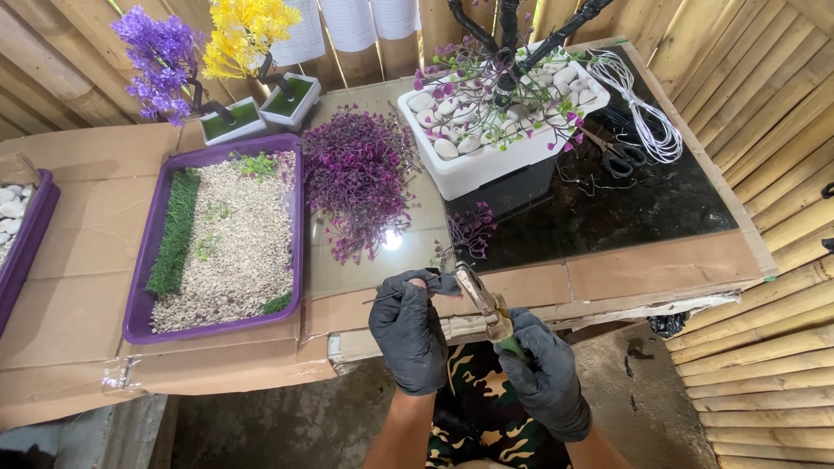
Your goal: The person uses pliers to bend and shape a small wire stem with purple artificial flowers. They then attach the shaped wire to a branch of a larger artificial bonsai tree, securing it in place.
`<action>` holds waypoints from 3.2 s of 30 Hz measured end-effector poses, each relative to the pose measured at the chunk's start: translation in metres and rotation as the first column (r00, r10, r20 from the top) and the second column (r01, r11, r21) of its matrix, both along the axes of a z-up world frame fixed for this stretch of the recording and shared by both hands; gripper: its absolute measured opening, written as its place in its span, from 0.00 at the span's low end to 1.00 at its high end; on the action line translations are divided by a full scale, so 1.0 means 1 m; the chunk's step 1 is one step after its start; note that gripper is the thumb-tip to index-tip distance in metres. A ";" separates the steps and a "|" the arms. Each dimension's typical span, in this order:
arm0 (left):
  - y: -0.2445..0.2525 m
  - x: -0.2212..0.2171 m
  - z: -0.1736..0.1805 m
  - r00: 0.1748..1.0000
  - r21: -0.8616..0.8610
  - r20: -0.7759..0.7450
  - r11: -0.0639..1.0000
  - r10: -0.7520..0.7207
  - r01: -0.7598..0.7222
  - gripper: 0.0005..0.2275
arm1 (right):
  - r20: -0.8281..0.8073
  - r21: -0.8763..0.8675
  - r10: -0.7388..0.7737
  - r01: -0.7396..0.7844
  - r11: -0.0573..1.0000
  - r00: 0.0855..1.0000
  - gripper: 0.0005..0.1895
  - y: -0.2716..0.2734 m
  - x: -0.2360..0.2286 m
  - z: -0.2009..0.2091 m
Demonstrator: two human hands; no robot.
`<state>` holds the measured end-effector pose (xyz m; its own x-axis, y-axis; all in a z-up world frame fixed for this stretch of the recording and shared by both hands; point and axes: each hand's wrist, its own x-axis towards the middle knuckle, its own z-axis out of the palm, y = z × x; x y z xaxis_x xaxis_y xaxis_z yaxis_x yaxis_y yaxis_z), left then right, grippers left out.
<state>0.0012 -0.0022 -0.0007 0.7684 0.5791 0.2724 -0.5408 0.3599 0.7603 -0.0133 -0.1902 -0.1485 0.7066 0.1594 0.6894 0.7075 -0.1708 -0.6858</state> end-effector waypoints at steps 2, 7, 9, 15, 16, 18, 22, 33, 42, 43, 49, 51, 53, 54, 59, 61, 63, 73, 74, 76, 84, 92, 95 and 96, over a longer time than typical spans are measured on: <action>-0.001 0.001 -0.001 0.997 0.024 -0.053 0.998 0.062 -0.061 0.07 | 0.050 -0.093 -0.068 0.073 0.993 0.996 0.16 0.016 -0.001 0.043; -0.003 0.006 -0.002 0.998 0.001 -0.020 0.998 0.060 -0.060 0.09 | 0.004 -0.082 -0.040 0.040 0.996 0.999 0.15 0.013 0.002 0.039; -0.003 0.007 -0.001 0.999 0.000 -0.010 0.999 0.037 -0.037 0.09 | -0.044 -0.066 -0.023 0.020 0.998 0.999 0.12 0.008 0.004 0.028; 0.003 0.010 -0.007 1.000 0.093 0.017 0.996 -0.008 0.007 0.06 | -0.139 -0.053 0.035 -0.043 0.998 0.990 0.11 0.014 -0.002 0.057; 0.004 0.010 -0.011 1.000 0.072 -0.002 0.997 -0.017 0.018 0.05 | -0.098 -0.083 -0.006 -0.002 0.997 0.995 0.12 0.012 -0.002 0.049; 0.005 0.011 -0.015 0.999 0.051 -0.020 0.998 -0.025 0.026 0.04 | -0.054 -0.110 -0.044 0.038 0.993 0.998 0.15 0.015 -0.002 0.058; 0.003 0.010 -0.011 0.998 0.012 -0.051 1.000 0.025 -0.025 0.05 | -0.118 -0.018 0.099 -0.102 0.995 0.988 0.07 0.025 -0.001 0.099; -0.001 0.010 -0.016 0.999 -0.017 -0.023 0.999 0.034 -0.034 0.05 | -0.073 0.026 0.093 -0.092 0.995 0.993 0.08 0.023 0.004 0.095; 0.000 0.012 -0.015 0.995 0.019 -0.089 0.999 0.034 -0.033 0.05 | 0.020 -0.080 -0.007 0.008 0.997 1.000 0.09 0.026 -0.001 0.097; 0.000 0.013 -0.016 0.994 0.029 -0.101 0.998 0.051 -0.049 0.05 | -0.003 -0.082 0.003 -0.003 0.997 1.000 0.08 0.027 -0.001 0.101; 0.001 0.013 -0.011 0.996 0.010 -0.072 0.999 0.054 -0.054 0.05 | -0.219 0.061 0.126 -0.116 0.991 0.967 0.10 0.019 0.000 0.097; 0.002 0.012 -0.006 0.997 0.019 -0.058 0.999 0.045 -0.044 0.05 | -0.241 0.094 0.175 -0.156 0.983 0.955 0.09 0.021 0.000 0.106; 0.001 0.011 -0.004 0.997 0.052 -0.051 0.998 0.050 -0.047 0.05 | -0.176 0.041 0.121 -0.115 0.992 0.977 0.09 0.019 0.003 0.093; 0.001 0.011 -0.006 0.997 0.053 -0.051 0.998 0.050 -0.047 0.05 | -0.176 0.042 0.121 -0.115 0.992 0.977 0.09 0.020 0.002 0.095; 0.003 0.011 -0.013 0.999 0.051 -0.003 0.997 0.053 -0.053 0.07 | -0.141 0.120 0.081 -0.064 0.991 0.987 0.17 0.005 0.005 0.039; 0.006 0.013 -0.019 0.996 0.078 -0.009 0.994 0.084 -0.083 0.06 | -0.204 0.095 0.089 -0.071 0.993 0.975 0.10 0.009 0.006 0.073; 0.010 0.016 -0.016 0.994 0.102 -0.014 0.989 0.112 -0.110 0.05 | -0.266 0.067 0.093 -0.078 0.995 0.959 0.10 0.009 0.007 0.108; 0.042 0.019 0.019 0.980 0.201 -0.042 0.963 0.194 -0.182 0.07 | -0.120 -0.671 -0.277 0.128 0.730 0.953 0.22 -0.057 0.103 0.162; 0.041 0.020 0.021 0.984 0.213 -0.052 0.964 0.171 -0.156 0.07 | -0.048 -0.745 -0.315 0.176 0.643 0.948 0.23 -0.063 0.115 0.158; 0.039 0.022 0.017 0.987 0.236 -0.069 0.963 0.148 -0.128 0.06 | 0.054 -0.765 -0.277 0.218 0.606 0.959 0.22 -0.075 0.138 0.138; 0.028 0.039 0.012 0.979 0.350 -0.180 0.936 0.095 -0.027 0.02 | 0.291 -0.769 -0.202 0.354 0.532 0.935 0.21 -0.080 0.167 0.111; 0.019 0.063 0.031 0.981 0.521 -0.150 0.833 -0.124 0.185 0.03 | 0.329 -0.752 -0.104 0.327 0.573 0.939 0.25 -0.072 0.181 0.126; -0.001 0.073 0.059 0.937 0.489 -0.350 0.852 -0.005 0.187 0.03 | 0.475 -0.724 -0.147 0.480 0.495 0.868 0.21 -0.079 0.191 0.118; -0.002 0.074 0.057 0.938 0.491 -0.347 0.851 -0.004 0.186 0.03 | 0.477 -0.722 -0.148 0.482 0.496 0.866 0.21 -0.080 0.186 0.127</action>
<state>0.0757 -0.0043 0.0568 0.9081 0.3468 0.2349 -0.2170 -0.0903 0.9720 0.1727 -0.2701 -0.0216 0.5997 0.5640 0.5677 0.6194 -0.7763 0.1169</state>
